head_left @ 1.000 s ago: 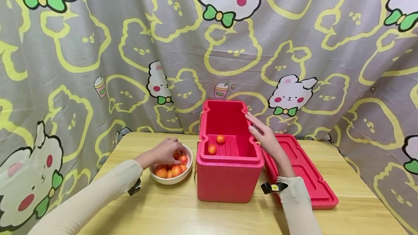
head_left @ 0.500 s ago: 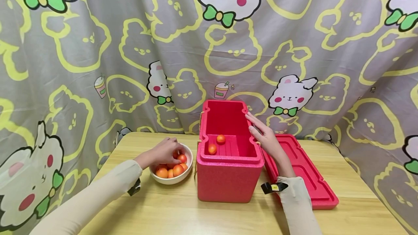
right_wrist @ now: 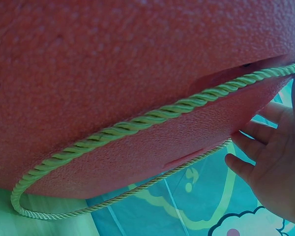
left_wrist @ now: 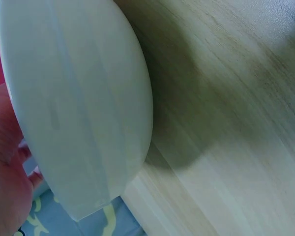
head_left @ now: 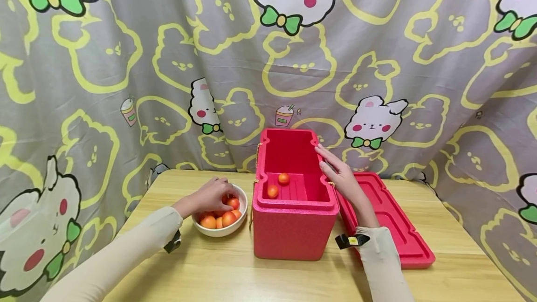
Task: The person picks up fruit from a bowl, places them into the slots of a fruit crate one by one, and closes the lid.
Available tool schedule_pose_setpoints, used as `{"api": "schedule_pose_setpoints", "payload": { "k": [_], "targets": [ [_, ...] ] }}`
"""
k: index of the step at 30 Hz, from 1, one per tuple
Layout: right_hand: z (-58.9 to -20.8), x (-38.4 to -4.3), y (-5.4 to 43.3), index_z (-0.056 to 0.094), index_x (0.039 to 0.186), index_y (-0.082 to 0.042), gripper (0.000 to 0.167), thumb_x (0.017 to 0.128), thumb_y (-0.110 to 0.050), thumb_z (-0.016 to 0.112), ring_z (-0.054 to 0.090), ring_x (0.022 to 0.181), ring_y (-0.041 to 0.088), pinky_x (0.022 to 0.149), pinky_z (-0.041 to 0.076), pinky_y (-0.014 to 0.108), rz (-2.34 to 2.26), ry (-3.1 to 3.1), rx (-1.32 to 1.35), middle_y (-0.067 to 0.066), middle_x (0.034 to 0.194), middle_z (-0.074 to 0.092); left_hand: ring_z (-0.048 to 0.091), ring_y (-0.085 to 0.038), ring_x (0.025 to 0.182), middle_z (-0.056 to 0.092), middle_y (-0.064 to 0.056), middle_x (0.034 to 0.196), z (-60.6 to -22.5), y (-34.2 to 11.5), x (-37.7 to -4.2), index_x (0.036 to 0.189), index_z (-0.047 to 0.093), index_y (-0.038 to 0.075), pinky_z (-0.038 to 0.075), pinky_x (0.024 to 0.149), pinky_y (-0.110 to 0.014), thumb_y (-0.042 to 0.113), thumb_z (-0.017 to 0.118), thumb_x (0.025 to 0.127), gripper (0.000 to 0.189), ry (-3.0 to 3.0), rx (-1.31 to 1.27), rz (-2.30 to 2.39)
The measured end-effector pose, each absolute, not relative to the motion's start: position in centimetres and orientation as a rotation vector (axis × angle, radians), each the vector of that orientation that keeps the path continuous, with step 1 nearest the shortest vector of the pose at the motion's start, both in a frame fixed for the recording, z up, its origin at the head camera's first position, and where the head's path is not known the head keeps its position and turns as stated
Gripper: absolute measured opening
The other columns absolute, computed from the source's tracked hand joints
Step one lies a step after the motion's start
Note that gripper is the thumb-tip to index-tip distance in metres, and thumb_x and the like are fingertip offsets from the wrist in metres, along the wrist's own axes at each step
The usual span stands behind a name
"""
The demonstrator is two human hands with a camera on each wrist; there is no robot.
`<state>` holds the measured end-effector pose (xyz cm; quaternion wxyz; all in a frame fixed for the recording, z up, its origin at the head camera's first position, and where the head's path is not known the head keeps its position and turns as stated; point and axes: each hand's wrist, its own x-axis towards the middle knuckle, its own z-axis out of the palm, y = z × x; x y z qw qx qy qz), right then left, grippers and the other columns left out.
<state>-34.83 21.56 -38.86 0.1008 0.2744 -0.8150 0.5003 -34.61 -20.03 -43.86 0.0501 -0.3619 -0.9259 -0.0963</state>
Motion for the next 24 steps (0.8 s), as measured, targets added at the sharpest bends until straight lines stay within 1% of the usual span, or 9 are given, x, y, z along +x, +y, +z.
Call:
{"api": "schedule_pose_setpoints", "payload": {
  "k": [5,10,13,17,21,24],
  "targets": [
    [-38.8,-34.8,21.5,0.042,0.156,-0.025,0.054,0.104,-0.026,0.054,0.032,0.154,0.022,0.109,0.045,0.037,1.478,-2.41,0.812,-0.003,0.167,0.032,0.049,-0.011,0.083,0.066,0.009,0.083,-43.8,-20.3,-34.8,0.105,0.077,0.018,0.037,0.08,-0.034,0.034,0.085,0.078,0.032,-2.756,-1.097,-0.283],
    [-38.8,-34.9,21.6,0.042,0.156,-0.025,0.054,0.104,-0.027,0.055,0.032,0.154,0.024,0.108,0.046,0.036,1.475,-2.413,0.806,-0.001,0.167,0.032,0.049,-0.011,0.083,0.065,0.008,0.083,-43.3,-20.6,-34.9,0.103,0.077,0.019,0.037,0.08,-0.034,0.035,0.085,0.076,0.032,-2.726,-1.062,-0.309],
    [-38.8,-35.0,21.6,0.042,0.156,-0.025,0.054,0.104,-0.027,0.055,0.032,0.154,0.024,0.107,0.047,0.042,1.478,-2.414,0.799,-0.002,0.167,0.032,0.049,-0.013,0.083,0.065,0.006,0.083,-42.9,-20.7,-34.7,0.102,0.076,0.017,0.037,0.078,-0.034,0.033,0.086,0.076,0.032,-2.713,-1.041,-0.335],
    [-38.9,-35.0,21.6,0.042,0.156,-0.025,0.054,0.104,-0.028,0.055,0.032,0.154,0.024,0.107,0.046,0.048,1.481,-2.415,0.798,-0.002,0.167,0.032,0.053,-0.015,0.088,0.068,0.005,0.089,-42.6,-21.0,-34.7,0.102,0.075,0.015,0.038,0.079,-0.035,0.029,0.085,0.076,0.031,-2.677,-1.014,-0.355],
    [-38.9,-35.1,21.6,0.042,0.156,-0.023,0.054,0.104,-0.026,0.055,0.032,0.154,0.026,0.107,0.045,0.048,1.483,-2.408,0.805,0.0,0.167,0.031,0.058,-0.018,0.093,0.069,0.003,0.093,-42.1,-21.0,-34.7,0.103,0.073,0.015,0.04,0.084,-0.04,0.027,0.084,0.078,0.03,-2.653,-0.984,-0.395],
    [-39.0,-35.1,21.6,0.043,0.156,-0.022,0.053,0.104,-0.025,0.054,0.032,0.154,0.028,0.106,0.047,0.038,1.483,-2.402,0.812,0.002,0.167,0.032,0.059,-0.02,0.096,0.069,0.001,0.096,-41.8,-20.8,-34.5,0.104,0.072,0.014,0.042,0.087,-0.043,0.027,0.083,0.079,0.03,-2.649,-0.962,-0.422]
  ]
}}
